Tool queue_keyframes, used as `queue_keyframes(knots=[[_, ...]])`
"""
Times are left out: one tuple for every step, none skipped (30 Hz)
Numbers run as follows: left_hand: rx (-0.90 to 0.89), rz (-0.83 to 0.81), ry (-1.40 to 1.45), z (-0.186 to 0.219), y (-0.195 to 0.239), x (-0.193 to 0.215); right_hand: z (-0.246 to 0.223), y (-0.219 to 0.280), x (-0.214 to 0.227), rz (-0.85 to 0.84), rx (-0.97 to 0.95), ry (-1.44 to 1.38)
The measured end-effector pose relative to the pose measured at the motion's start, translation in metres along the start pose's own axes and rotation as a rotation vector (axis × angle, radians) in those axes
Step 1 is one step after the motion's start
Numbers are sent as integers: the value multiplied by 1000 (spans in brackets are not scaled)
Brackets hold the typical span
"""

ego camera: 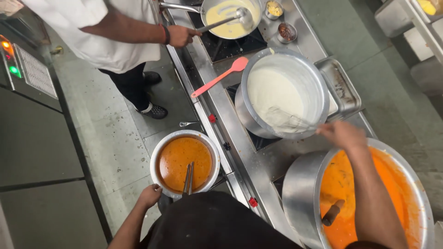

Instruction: The recorder and a fellow chef stir several different sauces and liquids in large pots on a commercial range.

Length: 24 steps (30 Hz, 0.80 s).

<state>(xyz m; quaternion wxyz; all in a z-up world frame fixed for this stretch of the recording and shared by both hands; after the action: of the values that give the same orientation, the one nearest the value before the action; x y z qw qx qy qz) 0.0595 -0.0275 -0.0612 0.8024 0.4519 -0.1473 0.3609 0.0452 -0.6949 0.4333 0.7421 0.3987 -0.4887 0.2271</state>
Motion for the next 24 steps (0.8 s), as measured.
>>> queue_keyframes(knots=[[56, -13, 31, 2, 12, 7, -1, -5, 9, 9, -85, 5], [106, -28, 63, 9, 20, 12, 2, -8, 18, 19, -177, 12], [104, -33, 59, -2, 13, 6, -3, -15, 3, 16, -183, 11], [109, -65, 54, -12, 8, -7, -15, -24, 0, 108, -123, 2], [114, -96, 48, -22, 4, -19, -27, -31, -2, 200, -63, -7], [110, -90, 47, -25, 0, -19, -29, -16, 6, 206, -63, -10], [68, -64, 17, -23, -5, -16, -35, -1, 9, 155, -23, -48], [31, -37, -10, -23, -8, -14, -42, 13, 12, 101, 22, -85], [30, -30, -8, -17, -8, -9, -32, 10, 17, 107, 26, -85], [39, -2, 10, -14, -5, -3, -20, 8, 13, 53, 8, -16], [48, 27, 28, -11, -1, 2, -8, 7, 10, 0, -11, 53], [51, 21, 26, -7, 3, 7, -13, -6, 4, -6, -13, 54], [73, 3, 39, -5, 8, 10, -14, -18, 5, 55, -68, 12], [93, -17, 57, 0, 11, 9, -11, -29, 7, 118, -126, -24], [93, -24, 60, -8, 7, -2, -18, -22, 2, 114, -129, -18], [86, -48, 39, -15, 2, -11, -32, -17, 1, 130, -77, -47], [78, -72, 18, -23, -3, -19, -47, -12, 1, 146, -25, -76], [75, -65, 16, -25, -8, -18, -38, -3, 6, 153, -23, -81], [39, -36, 1, -25, -13, -13, -31, 5, 7, 121, 11, -73], [8, -9, -11, -26, -14, -13, -25, 14, 7, 84, 48, -62], [10, -4, -9, -12, -11, -3, -26, 3, 12, 87, 53, -62], [55, -5, 45, -9, 1, 4, -20, -2, 10, 77, 4, -48], [100, -6, 100, -5, 13, 11, -14, -7, 6, 66, -45, -33], [101, -17, 94, -10, 13, 9, -19, -12, -8, 57, -53, -33]])
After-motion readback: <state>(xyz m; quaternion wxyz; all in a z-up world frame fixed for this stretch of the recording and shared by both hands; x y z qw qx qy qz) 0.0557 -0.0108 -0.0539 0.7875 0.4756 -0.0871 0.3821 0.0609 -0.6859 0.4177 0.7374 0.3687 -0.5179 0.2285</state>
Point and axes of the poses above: each hand's wrist, its own y-axis away from the middle knuckle, its own x-axis out of the back of the hand, z = x × y, the point moved 10 cm from there along -y, towards the middle knuckle, and after that the axes turned 5 degrees about -x, right-handed, at the moved point
